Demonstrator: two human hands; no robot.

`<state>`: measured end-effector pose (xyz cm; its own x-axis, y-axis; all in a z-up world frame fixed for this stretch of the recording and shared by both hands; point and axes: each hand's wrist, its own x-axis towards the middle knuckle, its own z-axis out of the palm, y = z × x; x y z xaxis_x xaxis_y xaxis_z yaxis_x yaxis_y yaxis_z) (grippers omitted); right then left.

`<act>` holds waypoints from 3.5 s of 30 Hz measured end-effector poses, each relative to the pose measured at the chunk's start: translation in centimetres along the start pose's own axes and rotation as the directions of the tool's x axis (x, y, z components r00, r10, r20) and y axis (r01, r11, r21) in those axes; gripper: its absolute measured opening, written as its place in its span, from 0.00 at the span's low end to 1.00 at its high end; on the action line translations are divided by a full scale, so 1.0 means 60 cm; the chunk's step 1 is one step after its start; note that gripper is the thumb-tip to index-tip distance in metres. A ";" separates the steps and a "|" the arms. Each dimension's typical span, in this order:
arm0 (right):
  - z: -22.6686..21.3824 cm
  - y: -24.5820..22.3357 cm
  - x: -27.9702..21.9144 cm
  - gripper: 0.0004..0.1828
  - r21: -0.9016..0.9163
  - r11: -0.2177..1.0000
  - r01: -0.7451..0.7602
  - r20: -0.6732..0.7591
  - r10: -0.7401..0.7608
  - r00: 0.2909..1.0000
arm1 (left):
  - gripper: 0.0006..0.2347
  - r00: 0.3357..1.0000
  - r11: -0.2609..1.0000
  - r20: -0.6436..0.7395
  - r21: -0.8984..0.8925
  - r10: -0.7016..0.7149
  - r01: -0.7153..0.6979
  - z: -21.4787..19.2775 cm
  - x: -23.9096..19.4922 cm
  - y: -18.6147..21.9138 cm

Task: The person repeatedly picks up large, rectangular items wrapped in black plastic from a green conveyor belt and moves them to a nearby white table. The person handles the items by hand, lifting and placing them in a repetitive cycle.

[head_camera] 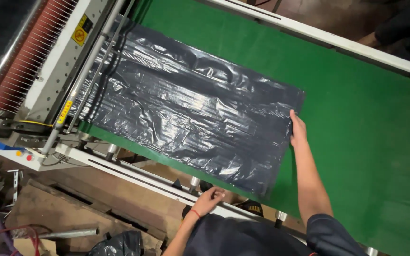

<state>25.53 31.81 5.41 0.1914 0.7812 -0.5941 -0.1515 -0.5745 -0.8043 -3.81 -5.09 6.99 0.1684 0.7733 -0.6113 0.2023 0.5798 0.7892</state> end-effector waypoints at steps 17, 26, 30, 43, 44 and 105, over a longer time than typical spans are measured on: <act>-0.037 0.013 0.226 0.18 -0.643 0.742 0.190 -0.257 -0.444 0.858 | 0.30 0.838 0.365 0.081 0.874 0.540 -0.320 -0.004 0.081 0.008; -0.015 -0.014 0.158 0.11 -0.897 0.392 0.204 -0.157 -0.715 0.681 | 0.28 0.861 0.423 0.054 0.855 0.505 -0.301 0.002 0.087 0.004; -0.008 -0.019 0.084 0.12 -0.850 0.328 0.412 -0.064 -0.841 0.537 | 0.22 0.825 0.482 0.042 0.794 0.563 -0.370 -0.001 0.093 -0.001; -0.019 0.108 -0.124 0.14 -0.391 0.777 0.493 0.086 -0.502 0.860 | 0.23 0.857 0.764 0.007 0.449 0.515 -0.463 0.001 -0.017 0.046; -0.019 0.107 -0.130 0.13 -0.335 0.822 0.460 0.075 -0.463 0.883 | 0.23 0.841 0.744 0.010 0.462 0.541 -0.484 0.001 -0.020 0.040; -0.071 0.152 -0.136 0.17 -0.300 0.843 0.447 0.081 -0.444 0.892 | 0.18 0.794 0.553 -0.010 0.722 0.608 -0.415 -0.003 0.026 0.020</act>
<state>26.72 19.15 2.87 0.1594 0.9721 -0.1721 0.2486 -0.2082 -0.9460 -3.46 -3.16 7.01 0.2467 0.9691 -0.0045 0.7391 -0.1852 0.6477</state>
